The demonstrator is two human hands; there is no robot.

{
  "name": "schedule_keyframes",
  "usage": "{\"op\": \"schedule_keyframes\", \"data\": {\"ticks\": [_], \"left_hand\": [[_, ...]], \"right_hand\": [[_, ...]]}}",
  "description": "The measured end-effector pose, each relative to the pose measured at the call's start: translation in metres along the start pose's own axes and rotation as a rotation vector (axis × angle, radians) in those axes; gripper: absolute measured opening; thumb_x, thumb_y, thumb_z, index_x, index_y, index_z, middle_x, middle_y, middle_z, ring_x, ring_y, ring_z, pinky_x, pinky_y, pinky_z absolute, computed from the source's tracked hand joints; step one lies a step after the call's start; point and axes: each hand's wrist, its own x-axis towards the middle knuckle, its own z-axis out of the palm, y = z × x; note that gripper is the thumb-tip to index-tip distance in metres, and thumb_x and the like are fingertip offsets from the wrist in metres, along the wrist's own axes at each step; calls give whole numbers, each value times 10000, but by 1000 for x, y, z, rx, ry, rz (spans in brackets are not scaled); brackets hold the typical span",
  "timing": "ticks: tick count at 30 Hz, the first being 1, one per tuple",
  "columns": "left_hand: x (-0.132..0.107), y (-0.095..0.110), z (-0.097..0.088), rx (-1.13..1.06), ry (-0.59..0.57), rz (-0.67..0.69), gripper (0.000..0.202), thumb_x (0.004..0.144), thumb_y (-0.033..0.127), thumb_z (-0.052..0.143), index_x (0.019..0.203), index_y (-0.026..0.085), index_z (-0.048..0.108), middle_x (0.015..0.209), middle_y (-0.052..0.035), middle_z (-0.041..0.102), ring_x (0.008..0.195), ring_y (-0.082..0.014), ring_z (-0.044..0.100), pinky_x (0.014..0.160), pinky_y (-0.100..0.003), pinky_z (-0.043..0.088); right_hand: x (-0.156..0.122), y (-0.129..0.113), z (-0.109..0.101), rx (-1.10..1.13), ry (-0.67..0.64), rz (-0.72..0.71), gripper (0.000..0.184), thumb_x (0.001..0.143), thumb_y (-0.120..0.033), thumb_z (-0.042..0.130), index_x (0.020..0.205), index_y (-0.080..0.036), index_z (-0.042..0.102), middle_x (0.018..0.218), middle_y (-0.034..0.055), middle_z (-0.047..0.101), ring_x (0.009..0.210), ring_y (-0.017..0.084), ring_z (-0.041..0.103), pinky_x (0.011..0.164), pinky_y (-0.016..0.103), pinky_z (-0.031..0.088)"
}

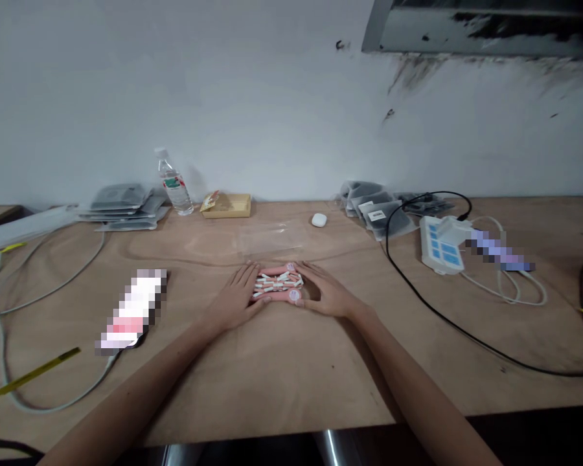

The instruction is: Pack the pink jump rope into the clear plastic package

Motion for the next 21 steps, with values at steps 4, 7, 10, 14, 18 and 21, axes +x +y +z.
{"op": "schedule_keyframes", "data": {"ticks": [4,7,10,14,18,21], "left_hand": [[0,1,-2,-11,11,7,724,1005,584,418,1558,139,281,1577,-197,402,1495,-322,327,1204,-528,314],[0,2,-3,-23,16,10,719,999,586,430,1557,155,287,1568,-191,417,1488,-320,341,1199,-531,319],[0,2,-3,-26,10,11,708,999,583,433,1557,171,286,1559,-181,430,1474,-322,361,1195,-536,321],[1,1,-4,-26,8,16,690,999,575,436,1539,163,315,1537,-178,454,1445,-327,395,1183,-532,341],[1,2,-4,-25,7,22,680,998,568,442,1518,141,347,1520,-185,468,1432,-330,407,1181,-522,345],[1,2,-4,-28,13,14,685,993,571,450,1525,153,344,1521,-183,469,1426,-332,415,1176,-533,348]], "right_hand": [[0,-1,0,-17,7,8,839,889,-582,672,1587,-285,313,1573,121,440,1428,371,431,1152,616,374],[1,-1,1,-10,16,-4,839,888,-579,675,1588,-301,305,1573,110,443,1418,364,445,1150,605,382],[1,1,1,-6,9,-6,842,888,-584,670,1588,-300,298,1576,115,437,1421,361,442,1148,610,378],[2,0,0,2,-1,-8,855,889,-581,671,1591,-280,286,1575,132,433,1419,367,439,1151,609,367],[3,-4,-2,12,13,-14,860,884,-576,679,1586,-263,294,1551,135,463,1394,360,468,1148,581,381],[3,-4,-2,16,12,-16,853,887,-573,676,1586,-268,294,1560,133,453,1401,364,460,1148,585,376]]}}
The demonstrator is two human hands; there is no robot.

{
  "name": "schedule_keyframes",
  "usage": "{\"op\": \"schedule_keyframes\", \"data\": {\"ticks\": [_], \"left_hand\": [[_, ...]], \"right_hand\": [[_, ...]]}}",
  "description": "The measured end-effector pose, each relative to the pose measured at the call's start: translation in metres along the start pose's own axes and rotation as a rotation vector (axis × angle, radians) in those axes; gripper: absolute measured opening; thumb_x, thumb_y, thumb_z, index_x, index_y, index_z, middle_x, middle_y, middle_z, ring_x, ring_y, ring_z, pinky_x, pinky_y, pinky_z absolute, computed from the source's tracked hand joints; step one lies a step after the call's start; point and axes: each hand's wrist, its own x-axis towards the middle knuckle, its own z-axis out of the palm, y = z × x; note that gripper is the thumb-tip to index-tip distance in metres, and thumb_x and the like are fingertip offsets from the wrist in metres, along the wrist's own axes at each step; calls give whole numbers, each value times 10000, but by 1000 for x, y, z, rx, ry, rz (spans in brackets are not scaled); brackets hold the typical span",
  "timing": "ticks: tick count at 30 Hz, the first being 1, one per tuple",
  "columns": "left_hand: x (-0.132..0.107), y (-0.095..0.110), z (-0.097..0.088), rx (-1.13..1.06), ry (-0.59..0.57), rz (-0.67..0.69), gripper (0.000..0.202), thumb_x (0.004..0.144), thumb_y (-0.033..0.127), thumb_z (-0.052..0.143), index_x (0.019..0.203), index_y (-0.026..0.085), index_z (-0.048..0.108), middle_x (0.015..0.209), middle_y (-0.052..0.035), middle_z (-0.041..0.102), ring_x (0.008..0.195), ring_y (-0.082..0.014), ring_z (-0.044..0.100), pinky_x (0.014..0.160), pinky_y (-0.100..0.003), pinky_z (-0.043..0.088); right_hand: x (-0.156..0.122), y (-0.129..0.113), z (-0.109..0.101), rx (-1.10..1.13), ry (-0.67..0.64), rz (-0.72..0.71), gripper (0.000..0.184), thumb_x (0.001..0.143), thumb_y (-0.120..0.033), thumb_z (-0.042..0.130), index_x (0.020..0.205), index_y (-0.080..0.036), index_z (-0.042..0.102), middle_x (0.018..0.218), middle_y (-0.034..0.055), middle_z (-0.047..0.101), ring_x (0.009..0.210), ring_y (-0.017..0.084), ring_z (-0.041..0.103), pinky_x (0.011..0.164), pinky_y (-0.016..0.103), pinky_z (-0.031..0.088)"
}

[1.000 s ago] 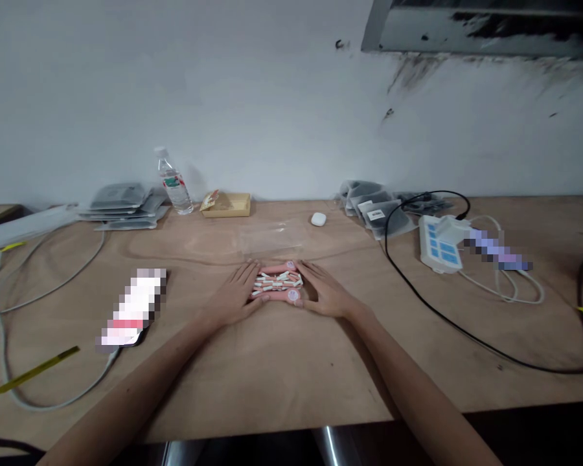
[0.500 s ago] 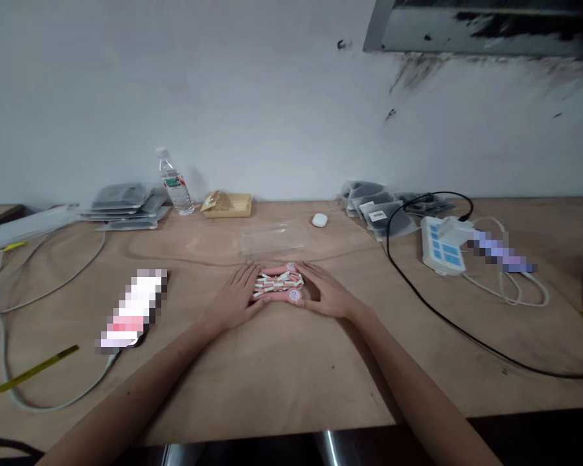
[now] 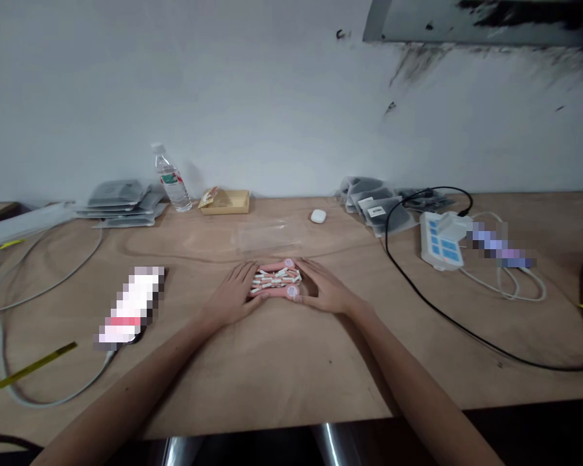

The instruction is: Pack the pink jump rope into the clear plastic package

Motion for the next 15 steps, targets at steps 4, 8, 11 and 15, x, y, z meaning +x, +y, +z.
{"op": "schedule_keyframes", "data": {"ticks": [4,8,11,15], "left_hand": [[0,-1,2,1,-7,-10,693,990,581,451,1529,159,341,1528,-176,463,1433,-328,408,1177,-526,345],[-1,-2,2,10,-10,-18,691,994,575,444,1522,142,342,1529,-180,459,1427,-329,409,1176,-518,345],[1,1,-3,17,-15,-26,671,982,565,469,1495,143,378,1508,-181,482,1409,-334,428,1160,-521,357],[13,11,-18,41,-42,-43,599,918,496,585,1404,161,483,1415,-161,563,1300,-332,519,1104,-501,402]], "right_hand": [[-1,2,1,-11,2,-7,854,892,-581,668,1588,-272,282,1572,134,434,1416,354,443,1151,581,375],[0,0,0,-7,-7,11,833,897,-579,663,1578,-265,301,1566,136,439,1412,349,444,1153,572,372],[1,-3,-2,14,1,12,802,897,-571,665,1559,-261,335,1546,136,461,1394,347,460,1143,559,380],[3,-8,-4,53,23,-10,752,897,-544,671,1520,-236,383,1481,153,522,1317,343,523,1096,534,418]]}}
